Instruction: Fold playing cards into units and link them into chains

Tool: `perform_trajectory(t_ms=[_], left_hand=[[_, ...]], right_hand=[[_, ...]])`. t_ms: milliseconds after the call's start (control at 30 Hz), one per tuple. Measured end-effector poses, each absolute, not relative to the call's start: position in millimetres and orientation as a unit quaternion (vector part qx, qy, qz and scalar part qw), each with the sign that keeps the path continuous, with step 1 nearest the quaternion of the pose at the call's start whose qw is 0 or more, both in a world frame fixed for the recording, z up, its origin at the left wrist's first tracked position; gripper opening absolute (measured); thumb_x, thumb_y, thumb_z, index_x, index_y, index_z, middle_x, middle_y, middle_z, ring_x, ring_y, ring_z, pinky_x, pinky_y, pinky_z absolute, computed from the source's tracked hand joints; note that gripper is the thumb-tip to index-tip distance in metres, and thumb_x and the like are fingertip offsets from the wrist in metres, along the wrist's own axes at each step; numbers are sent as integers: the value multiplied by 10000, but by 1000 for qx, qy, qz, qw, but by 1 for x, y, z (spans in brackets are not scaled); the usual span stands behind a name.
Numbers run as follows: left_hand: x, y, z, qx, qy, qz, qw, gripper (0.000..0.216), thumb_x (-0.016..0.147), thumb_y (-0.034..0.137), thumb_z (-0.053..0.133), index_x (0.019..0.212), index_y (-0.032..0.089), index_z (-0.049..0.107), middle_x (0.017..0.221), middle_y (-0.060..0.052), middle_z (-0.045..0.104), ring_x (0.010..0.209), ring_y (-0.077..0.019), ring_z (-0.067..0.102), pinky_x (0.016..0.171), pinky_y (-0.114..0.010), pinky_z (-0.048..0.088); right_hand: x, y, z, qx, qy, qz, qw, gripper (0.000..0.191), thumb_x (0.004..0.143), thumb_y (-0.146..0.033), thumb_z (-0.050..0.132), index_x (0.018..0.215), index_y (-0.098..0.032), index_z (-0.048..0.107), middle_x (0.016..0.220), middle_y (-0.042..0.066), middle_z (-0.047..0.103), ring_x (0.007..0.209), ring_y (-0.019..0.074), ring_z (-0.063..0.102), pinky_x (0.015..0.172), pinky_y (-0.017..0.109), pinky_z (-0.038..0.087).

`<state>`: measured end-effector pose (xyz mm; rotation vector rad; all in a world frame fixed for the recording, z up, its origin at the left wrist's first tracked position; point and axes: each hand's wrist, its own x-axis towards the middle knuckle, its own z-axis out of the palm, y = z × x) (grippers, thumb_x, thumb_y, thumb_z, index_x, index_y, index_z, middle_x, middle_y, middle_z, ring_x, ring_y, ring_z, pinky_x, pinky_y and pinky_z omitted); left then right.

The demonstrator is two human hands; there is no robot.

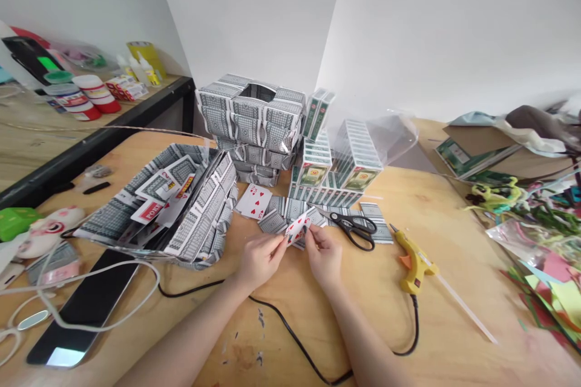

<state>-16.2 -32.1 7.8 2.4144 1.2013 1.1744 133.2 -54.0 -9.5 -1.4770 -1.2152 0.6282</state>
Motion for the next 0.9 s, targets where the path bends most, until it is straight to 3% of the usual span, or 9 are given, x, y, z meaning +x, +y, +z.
perform_trajectory(t_ms=[100,167,267,367,567,900], left_hand=[[-14,-35,8,829,381,403,65,244,830,168,455,607,164,553,500,6,565,469,-85,524,493,-202,374],[-13,-35,8,833,375,403,50,237,828,161,457,610,166,549,498,9,558,462,-84,520,486,-206,372],[-14,-35,8,835,384,393,33,229,825,163,465,609,165,542,495,12,553,457,-89,518,483,-217,364],[-15,-34,8,831,397,389,27,221,827,171,467,621,165,546,500,10,564,468,-93,528,487,-221,360],[-17,-31,6,824,416,382,43,244,834,199,465,609,166,551,488,9,560,443,-83,508,459,-213,332],[-16,-33,7,819,420,388,55,238,839,195,459,624,162,554,497,10,556,453,-80,502,474,-203,344]], right_hand=[[128,-57,-12,-671,-501,178,517,221,777,-325,531,867,-175,667,821,70,713,707,209,666,630,294,518],[128,-57,-12,-671,-493,183,522,201,760,-322,552,854,-180,658,822,68,711,726,209,668,634,290,520],[132,-53,-9,-606,-497,284,552,180,754,-289,556,879,-181,630,822,55,705,746,192,666,661,284,530],[138,-48,-6,-545,-482,378,573,352,756,-257,555,1097,-173,547,845,56,697,743,181,662,659,292,536],[144,-44,-9,-500,-483,432,575,130,766,-272,552,847,-181,598,778,47,682,738,181,648,672,300,521],[135,-52,-10,-609,-505,309,528,175,780,-319,521,789,-169,609,750,53,695,669,179,653,604,259,511]])
